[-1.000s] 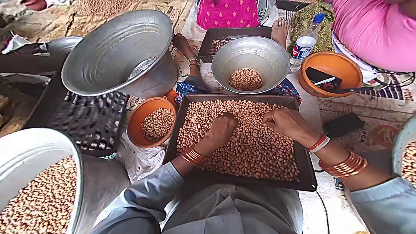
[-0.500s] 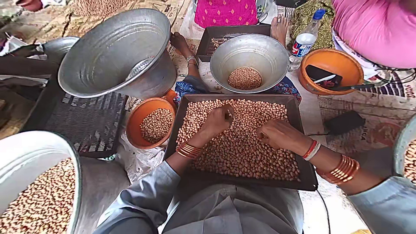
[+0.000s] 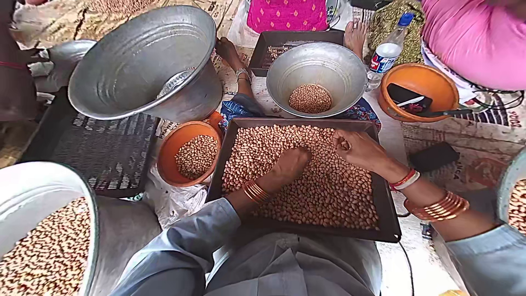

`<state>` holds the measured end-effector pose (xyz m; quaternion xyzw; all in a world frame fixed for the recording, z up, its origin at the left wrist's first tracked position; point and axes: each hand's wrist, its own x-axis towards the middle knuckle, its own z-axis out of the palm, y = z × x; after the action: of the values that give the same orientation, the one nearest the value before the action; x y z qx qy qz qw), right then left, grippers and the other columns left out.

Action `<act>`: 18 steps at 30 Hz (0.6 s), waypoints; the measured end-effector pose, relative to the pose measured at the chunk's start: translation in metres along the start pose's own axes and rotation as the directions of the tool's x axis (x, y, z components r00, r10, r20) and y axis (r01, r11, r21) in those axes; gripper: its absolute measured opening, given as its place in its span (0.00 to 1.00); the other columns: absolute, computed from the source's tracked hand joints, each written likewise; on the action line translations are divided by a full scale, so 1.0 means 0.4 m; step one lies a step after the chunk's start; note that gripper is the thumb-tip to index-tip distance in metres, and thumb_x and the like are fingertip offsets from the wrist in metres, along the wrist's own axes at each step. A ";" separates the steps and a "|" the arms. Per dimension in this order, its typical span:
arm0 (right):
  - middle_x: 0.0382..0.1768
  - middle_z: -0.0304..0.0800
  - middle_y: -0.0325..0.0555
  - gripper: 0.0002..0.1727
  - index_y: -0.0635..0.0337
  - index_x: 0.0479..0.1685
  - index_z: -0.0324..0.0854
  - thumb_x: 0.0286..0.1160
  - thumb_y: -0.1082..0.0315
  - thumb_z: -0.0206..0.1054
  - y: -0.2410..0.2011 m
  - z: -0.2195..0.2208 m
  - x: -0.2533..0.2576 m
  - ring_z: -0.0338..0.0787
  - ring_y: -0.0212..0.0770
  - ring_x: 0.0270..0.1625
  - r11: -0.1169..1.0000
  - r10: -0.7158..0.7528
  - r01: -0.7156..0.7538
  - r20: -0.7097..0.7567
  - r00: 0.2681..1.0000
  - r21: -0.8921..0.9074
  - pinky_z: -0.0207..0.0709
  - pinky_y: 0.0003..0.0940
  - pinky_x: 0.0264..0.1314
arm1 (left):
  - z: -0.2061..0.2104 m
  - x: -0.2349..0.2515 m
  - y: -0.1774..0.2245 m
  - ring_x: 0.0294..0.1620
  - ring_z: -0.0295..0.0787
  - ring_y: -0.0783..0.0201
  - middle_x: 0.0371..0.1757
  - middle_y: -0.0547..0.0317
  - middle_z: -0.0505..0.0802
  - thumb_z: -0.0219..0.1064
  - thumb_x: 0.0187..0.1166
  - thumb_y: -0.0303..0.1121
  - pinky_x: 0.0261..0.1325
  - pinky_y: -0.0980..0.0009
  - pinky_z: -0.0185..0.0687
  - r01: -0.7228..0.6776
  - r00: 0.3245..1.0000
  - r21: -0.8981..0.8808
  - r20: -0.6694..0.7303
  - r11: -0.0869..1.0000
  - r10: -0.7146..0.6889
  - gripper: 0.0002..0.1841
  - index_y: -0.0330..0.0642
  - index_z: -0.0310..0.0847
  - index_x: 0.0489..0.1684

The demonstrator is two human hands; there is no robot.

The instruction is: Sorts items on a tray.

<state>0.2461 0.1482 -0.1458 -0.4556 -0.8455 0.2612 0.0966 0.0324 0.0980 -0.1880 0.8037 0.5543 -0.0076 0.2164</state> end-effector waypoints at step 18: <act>0.54 0.93 0.60 0.24 0.47 0.79 0.81 0.85 0.68 0.63 -0.015 0.113 -0.004 0.94 0.62 0.50 0.969 -0.079 0.095 0.077 0.994 -0.228 0.83 0.61 0.52 | -0.018 0.008 -0.058 0.49 0.95 0.41 0.51 0.41 0.95 0.65 0.85 0.27 0.54 0.41 0.88 0.004 0.939 -0.285 -0.329 0.958 -0.101 0.12 0.40 0.88 0.61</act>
<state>0.2244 0.1284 -0.1806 -0.4172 -0.8921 0.1719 0.0256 0.0111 0.1102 -0.1901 0.7389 0.6002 0.2040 0.2287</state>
